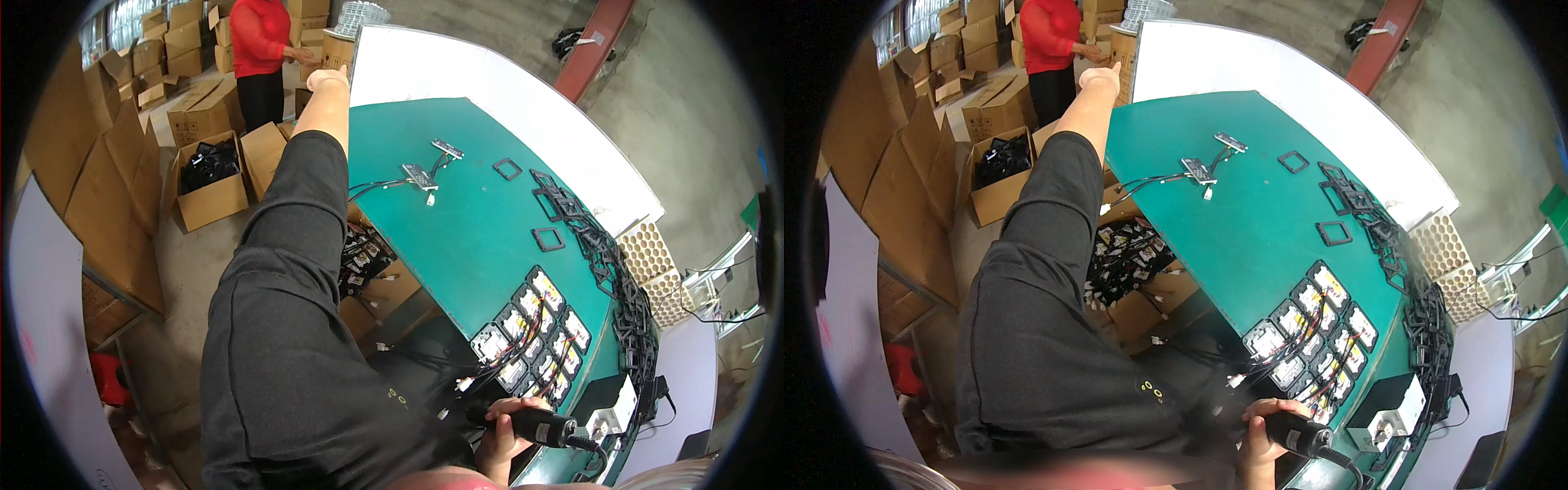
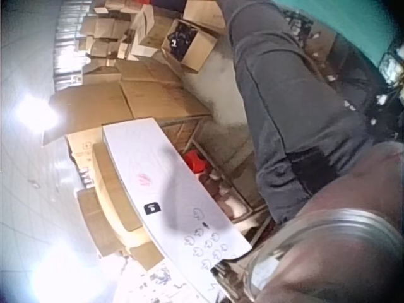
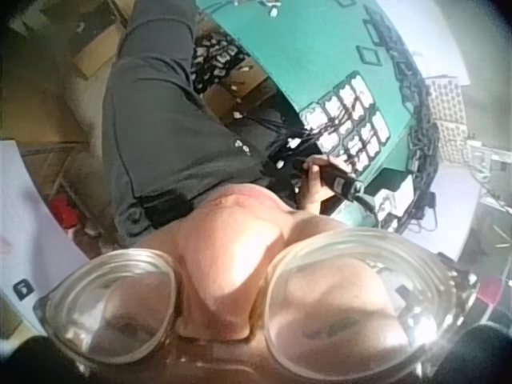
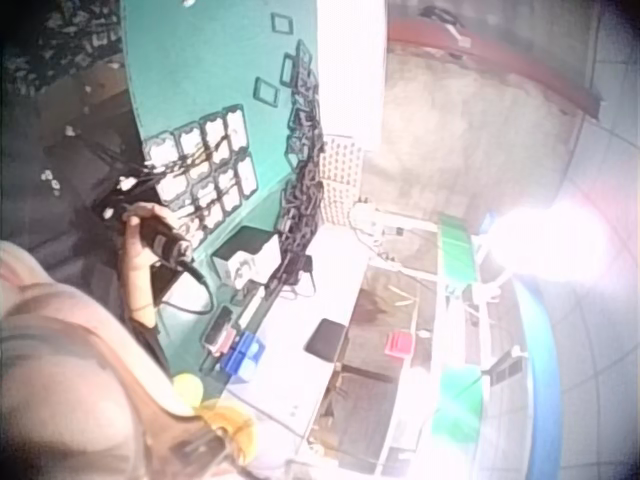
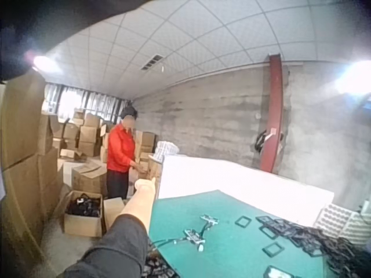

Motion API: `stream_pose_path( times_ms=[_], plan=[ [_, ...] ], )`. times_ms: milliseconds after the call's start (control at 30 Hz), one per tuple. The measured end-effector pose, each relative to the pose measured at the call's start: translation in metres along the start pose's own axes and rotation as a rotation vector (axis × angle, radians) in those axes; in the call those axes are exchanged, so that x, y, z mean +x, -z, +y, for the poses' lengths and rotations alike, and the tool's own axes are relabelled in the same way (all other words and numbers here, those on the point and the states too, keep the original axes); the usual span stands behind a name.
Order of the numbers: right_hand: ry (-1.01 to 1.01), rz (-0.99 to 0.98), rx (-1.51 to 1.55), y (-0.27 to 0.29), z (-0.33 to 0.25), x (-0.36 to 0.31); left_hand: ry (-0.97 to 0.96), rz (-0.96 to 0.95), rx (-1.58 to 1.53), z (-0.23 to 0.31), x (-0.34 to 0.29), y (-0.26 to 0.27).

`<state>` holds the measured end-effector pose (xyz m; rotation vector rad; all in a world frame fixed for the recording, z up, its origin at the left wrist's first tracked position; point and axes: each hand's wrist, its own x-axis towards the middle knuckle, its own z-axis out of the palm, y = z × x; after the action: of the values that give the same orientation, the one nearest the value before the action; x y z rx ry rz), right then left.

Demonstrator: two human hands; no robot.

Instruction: The person assembles LED display modules into plastic frames by hand, then secures the components with an electric screwdriver.

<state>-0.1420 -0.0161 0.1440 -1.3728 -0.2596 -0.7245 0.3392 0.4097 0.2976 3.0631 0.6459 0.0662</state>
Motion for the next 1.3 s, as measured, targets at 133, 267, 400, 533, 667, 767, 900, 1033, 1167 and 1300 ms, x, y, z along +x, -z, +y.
stream_pose_path(
  times_ms=[133, 267, 400, 533, 667, 767, 900, 1033, 1167, 1300],
  plan=[
    [-0.023, -0.012, -0.004, 0.004, 0.001, 0.000, -0.005, -0.002, 0.012, 0.001, 0.006, -0.007],
    [-0.027, 0.030, -0.026, -0.004, -0.001, 0.000, 0.180, 0.285, -0.278, 0.002, 0.037, -0.009],
    [-0.050, 0.026, -0.126, -0.005, -0.002, 0.006, 0.031, 0.384, -0.002, -0.041, 0.034, 0.067],
    [0.021, 0.053, -0.029, -0.009, -0.001, 0.016, -0.043, 0.318, 0.118, -0.075, 0.012, 0.051],
    [0.032, 0.057, 0.057, -0.015, 0.015, 0.015, -0.044, 0.068, 0.226, -0.088, 0.034, -0.063],
    [-0.107, -0.143, -0.003, -0.001, 0.021, 0.014, 0.034, 0.096, 0.241, -0.100, 0.035, -0.040],
    [-0.066, -0.140, 0.018, -0.006, 0.018, 0.018, 0.055, 0.306, 0.099, -0.087, 0.027, 0.058],
    [-0.039, -0.124, -0.002, -0.008, 0.023, 0.021, 0.018, 0.308, 0.049, -0.069, 0.050, 0.030],
    [-0.066, -0.086, 0.011, -0.008, 0.027, 0.019, -0.002, 0.006, 0.094, -0.031, 0.030, -0.002],
    [-0.060, -0.100, -0.010, -0.005, 0.026, 0.021, 0.041, 0.058, 0.080, -0.031, 0.035, 0.002]
  ],
)
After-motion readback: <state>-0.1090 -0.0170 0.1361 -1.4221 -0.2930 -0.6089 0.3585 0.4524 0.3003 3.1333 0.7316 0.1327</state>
